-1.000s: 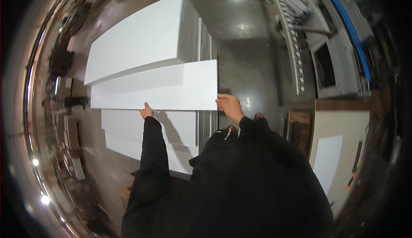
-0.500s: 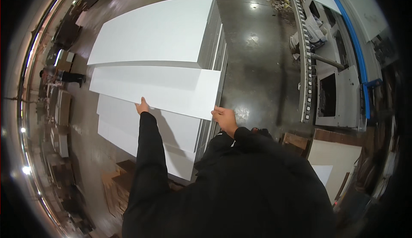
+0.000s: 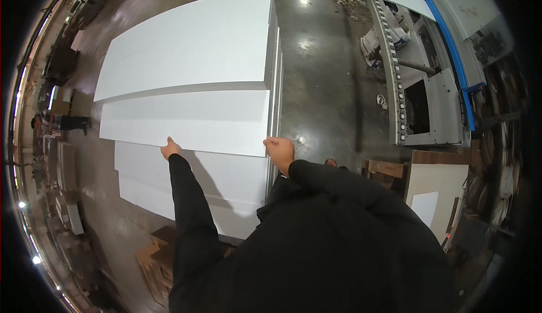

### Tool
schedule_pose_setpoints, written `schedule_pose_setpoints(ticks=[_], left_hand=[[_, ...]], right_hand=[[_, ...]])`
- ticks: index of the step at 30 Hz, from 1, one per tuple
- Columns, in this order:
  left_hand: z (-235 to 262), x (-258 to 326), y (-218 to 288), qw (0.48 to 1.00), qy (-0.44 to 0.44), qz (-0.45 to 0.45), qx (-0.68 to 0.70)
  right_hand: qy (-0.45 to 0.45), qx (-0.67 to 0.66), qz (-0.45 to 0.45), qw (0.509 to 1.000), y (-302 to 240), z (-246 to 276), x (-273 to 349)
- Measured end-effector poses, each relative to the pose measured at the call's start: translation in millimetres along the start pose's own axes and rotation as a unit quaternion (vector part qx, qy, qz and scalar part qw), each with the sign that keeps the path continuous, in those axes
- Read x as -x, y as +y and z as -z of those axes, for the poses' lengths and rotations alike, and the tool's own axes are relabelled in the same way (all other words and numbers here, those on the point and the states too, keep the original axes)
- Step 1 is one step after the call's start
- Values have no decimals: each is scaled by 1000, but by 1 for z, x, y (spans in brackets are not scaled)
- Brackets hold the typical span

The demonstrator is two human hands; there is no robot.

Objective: The person takes laminated boards from an edgebander machine conveyor by hand, stacks them onto a pile, and trims the edges of the boards using a utility knife.

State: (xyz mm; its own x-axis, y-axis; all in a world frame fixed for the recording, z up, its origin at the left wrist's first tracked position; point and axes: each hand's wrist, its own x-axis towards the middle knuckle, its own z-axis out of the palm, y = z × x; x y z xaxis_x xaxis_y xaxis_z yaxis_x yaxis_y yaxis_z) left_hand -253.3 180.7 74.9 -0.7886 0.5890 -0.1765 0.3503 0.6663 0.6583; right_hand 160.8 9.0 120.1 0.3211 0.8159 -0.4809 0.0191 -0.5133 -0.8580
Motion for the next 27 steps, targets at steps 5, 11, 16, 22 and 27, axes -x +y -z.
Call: schedule_pose_setpoints(ticks=[5,11,16,22,27], left_hand=[[2,5,6,999,23,-10,-22],[12,7,13,997,39,28,-52],[7,10,14,996,56,11,-64],[-2,-14,-12,994,82,-37,-62],[-7,-5,-7,997,61,-22,-43]], right_hand=[[8,20,-24,999,-6,-5,0],[0,42,-28,999,-21,-8,4],[16,72,3,997,-21,-7,-3],[8,104,39,994,-8,-13,1],[38,137,61,988,-15,-12,9]])
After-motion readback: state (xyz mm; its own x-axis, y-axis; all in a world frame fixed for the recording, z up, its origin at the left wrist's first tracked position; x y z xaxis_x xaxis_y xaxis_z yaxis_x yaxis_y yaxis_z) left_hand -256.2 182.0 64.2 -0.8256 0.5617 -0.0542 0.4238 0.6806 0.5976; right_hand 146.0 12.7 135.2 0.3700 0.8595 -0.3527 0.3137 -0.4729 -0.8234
